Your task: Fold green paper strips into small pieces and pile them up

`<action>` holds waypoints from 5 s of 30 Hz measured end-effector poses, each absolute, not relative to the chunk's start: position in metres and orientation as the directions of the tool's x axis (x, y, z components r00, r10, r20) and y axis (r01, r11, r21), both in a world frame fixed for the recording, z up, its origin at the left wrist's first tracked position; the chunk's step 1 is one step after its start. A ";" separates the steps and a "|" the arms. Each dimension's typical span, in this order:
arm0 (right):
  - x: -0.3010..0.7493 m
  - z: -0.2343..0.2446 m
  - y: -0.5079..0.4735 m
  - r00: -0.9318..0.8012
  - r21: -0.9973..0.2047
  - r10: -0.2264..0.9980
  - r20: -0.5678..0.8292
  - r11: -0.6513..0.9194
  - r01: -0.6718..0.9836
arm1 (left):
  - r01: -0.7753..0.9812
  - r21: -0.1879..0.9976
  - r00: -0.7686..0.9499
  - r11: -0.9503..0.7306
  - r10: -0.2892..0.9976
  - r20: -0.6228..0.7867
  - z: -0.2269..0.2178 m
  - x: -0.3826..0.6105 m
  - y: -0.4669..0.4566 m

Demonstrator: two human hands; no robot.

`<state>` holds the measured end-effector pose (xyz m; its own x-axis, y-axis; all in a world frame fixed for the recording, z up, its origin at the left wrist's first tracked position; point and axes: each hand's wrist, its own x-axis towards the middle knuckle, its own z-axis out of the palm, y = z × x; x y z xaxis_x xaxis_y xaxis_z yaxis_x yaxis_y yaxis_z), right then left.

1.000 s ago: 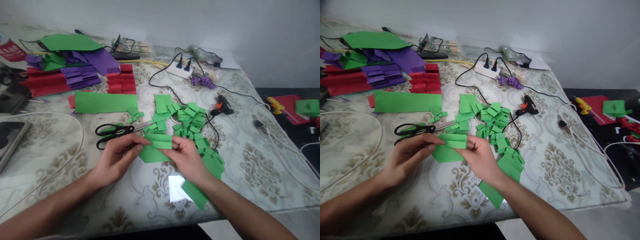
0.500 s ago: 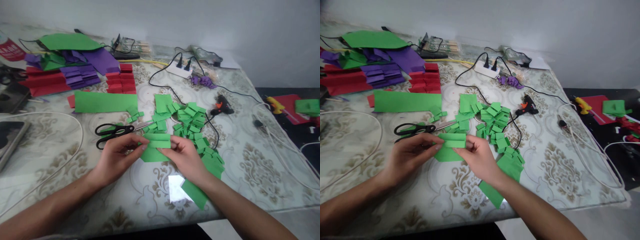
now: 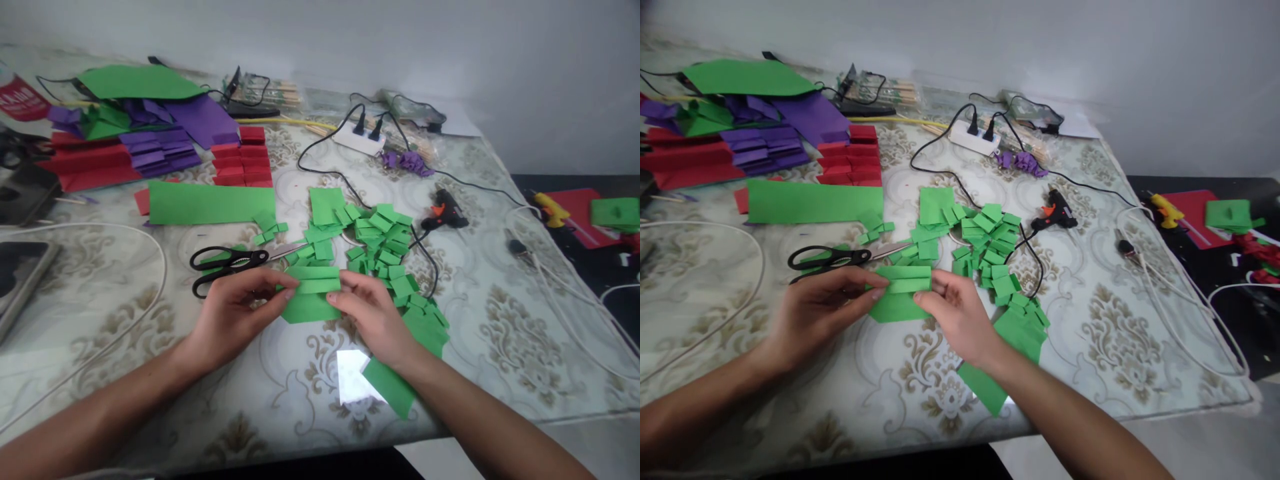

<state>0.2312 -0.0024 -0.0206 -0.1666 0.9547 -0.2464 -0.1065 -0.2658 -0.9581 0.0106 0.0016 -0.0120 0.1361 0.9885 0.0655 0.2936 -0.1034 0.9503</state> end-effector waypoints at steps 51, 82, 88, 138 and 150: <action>0.224 -0.009 0.002 -0.224 -0.942 0.921 -0.320 -0.333 -0.025 | 0.145 0.985 0.109 -0.091 0.991 0.076 -0.020 0.011 0.001; 0.221 -0.012 0.001 -0.250 -0.942 0.917 -0.312 -0.333 -0.048 | 0.093 0.994 0.155 -0.060 0.987 0.045 -0.023 0.014 -0.002; 0.226 -0.011 0.002 -0.187 -0.958 0.940 -0.285 -0.279 0.061 | 0.084 0.996 0.146 -0.034 0.989 0.022 -0.021 0.014 -0.002; 0.223 -0.005 0.002 -0.271 -0.960 0.935 -0.228 -0.263 -0.098 | 0.152 0.987 0.238 -0.048 0.971 0.011 -0.018 0.004 0.005; 0.221 -0.013 0.001 -0.247 -0.959 0.930 -0.274 -0.282 0.003 | 0.095 0.995 0.231 0.010 0.972 -0.032 -0.016 0.010 0.004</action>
